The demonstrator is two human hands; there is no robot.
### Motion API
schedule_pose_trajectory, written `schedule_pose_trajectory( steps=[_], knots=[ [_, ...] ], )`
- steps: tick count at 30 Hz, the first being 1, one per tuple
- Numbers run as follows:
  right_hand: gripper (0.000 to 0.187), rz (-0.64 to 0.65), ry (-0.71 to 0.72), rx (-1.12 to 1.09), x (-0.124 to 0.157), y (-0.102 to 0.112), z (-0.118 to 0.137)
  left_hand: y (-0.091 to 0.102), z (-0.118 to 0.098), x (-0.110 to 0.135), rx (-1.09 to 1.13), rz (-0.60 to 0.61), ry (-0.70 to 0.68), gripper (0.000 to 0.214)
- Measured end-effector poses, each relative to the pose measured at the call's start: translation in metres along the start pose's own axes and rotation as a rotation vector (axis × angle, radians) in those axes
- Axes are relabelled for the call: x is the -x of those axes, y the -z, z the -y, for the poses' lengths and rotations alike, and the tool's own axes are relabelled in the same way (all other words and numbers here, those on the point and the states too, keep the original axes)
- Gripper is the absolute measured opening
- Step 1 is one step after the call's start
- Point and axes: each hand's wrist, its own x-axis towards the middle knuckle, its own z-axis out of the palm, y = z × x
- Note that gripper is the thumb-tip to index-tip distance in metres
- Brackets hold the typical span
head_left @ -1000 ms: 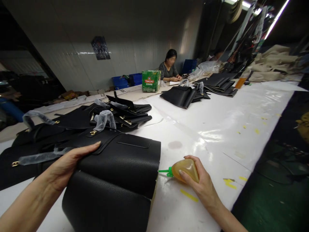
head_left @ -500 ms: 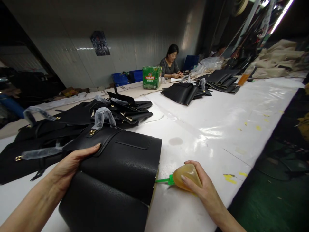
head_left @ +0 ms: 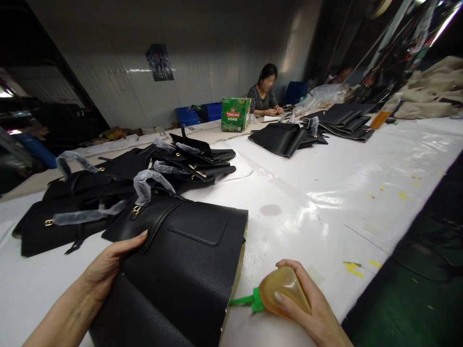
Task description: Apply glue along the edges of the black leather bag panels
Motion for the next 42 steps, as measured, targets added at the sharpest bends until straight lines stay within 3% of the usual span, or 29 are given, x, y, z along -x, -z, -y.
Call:
schedule_pose_trajectory(
  steps=[6, 11, 18, 21, 25, 30, 35, 40, 42],
  knots=[
    [0.050, -0.084, -0.026, 0.040, 0.009, -0.006, 0.005, 0.016, 0.013, 0.005, 0.021, -0.014, 0.037, 0.013],
    [0.049, 0.000, 0.014, -0.019, 0.020, -0.009, -0.003, 0.030, 0.026, 0.000, 0.023, -0.012, -0.024, 0.018],
    [0.052, -0.122, 0.029, 0.118, -0.001, 0.008, -0.003, 0.034, 0.038, 0.006, 0.047, -0.029, -0.026, 0.018],
    [0.051, -0.076, 0.024, 0.101, 0.004, 0.007, -0.005, 0.036, 0.041, 0.007, 0.049, -0.027, -0.037, 0.017],
    [0.050, 0.107, 0.009, 0.036, 0.020, 0.002, -0.004, 0.042, 0.046, 0.004, 0.055, 0.005, -0.049, 0.012],
    [0.051, -0.001, -0.013, 0.069, 0.021, 0.005, -0.004, 0.048, 0.051, 0.001, 0.055, 0.029, -0.036, 0.015],
    [0.053, 0.184, 0.027, 0.068, 0.027, 0.004, -0.013, 0.056, 0.054, -0.005, 0.074, 0.032, 0.002, 0.016],
    [0.051, 0.016, 0.014, 0.077, 0.028, 0.004, -0.013, 0.059, 0.055, -0.007, 0.082, 0.003, -0.013, 0.014],
    [0.051, 0.055, 0.029, 0.074, 0.030, 0.003, -0.014, 0.060, 0.055, -0.006, 0.081, 0.002, -0.003, 0.019]
  ],
)
